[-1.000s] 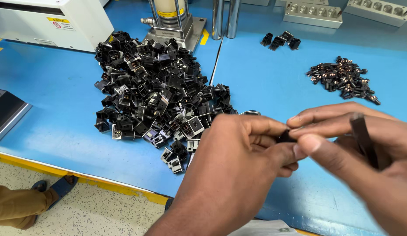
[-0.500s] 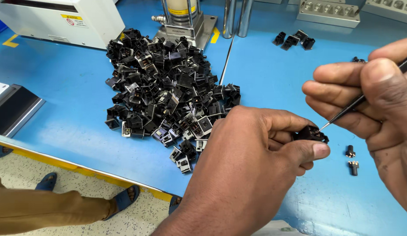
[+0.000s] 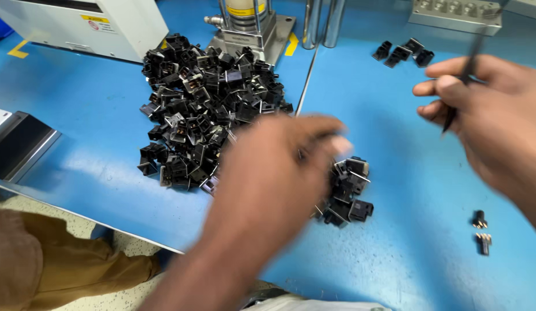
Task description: The person picks black connector housings from a pile on a blue workbench, fits small copper contact pieces into them by hand, and places the completed pieces into a growing group on the bench, occasionally using tweezers to handle the small contacts.
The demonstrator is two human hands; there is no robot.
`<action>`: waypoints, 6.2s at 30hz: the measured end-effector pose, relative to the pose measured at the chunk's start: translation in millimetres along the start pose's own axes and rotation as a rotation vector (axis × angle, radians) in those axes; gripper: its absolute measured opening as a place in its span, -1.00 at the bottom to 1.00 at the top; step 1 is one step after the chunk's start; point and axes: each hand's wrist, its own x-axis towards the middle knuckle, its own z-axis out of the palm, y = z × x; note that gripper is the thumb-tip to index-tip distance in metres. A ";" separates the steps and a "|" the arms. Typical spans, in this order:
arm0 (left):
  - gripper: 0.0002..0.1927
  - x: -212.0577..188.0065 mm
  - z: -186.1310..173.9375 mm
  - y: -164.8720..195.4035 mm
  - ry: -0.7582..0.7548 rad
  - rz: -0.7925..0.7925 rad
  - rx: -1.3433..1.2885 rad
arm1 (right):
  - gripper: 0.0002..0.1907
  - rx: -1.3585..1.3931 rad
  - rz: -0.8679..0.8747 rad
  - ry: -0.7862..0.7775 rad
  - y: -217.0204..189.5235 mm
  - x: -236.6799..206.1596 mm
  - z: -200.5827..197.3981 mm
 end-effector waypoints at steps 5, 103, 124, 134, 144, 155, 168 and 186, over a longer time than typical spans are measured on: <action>-0.66 45.1 -26.9 -34.4 0.406 0.254 0.378 | -0.66 -0.748 -0.230 0.023 37.5 108.9 27.4; -0.72 64.2 -15.3 -41.4 0.504 0.432 0.409 | -0.77 -0.896 -0.316 -0.110 42.6 154.7 20.0; -0.73 -36.3 30.9 -19.7 -0.530 -0.125 -0.778 | -0.65 -0.380 0.491 -0.224 45.6 -125.6 -69.0; -0.67 -47.3 42.0 -22.6 -0.626 0.010 -0.835 | -0.57 -1.100 0.122 -0.347 45.8 -91.7 -92.5; -0.64 -58.3 46.6 -20.0 -0.573 -0.038 -0.848 | -0.75 -0.822 0.173 -0.180 39.5 -107.6 -72.5; -0.62 -63.8 38.9 -7.3 -0.471 0.122 -0.671 | -0.64 -0.184 0.454 -0.457 15.7 -101.3 -99.1; -0.63 -54.9 34.3 -8.6 -0.494 0.011 -0.430 | -0.60 -0.321 0.288 -0.371 -9.1 -117.0 -63.1; -0.71 -45.4 36.2 4.6 -0.534 -0.036 -0.558 | -0.85 0.268 -0.225 -0.197 -59.6 -135.4 -21.8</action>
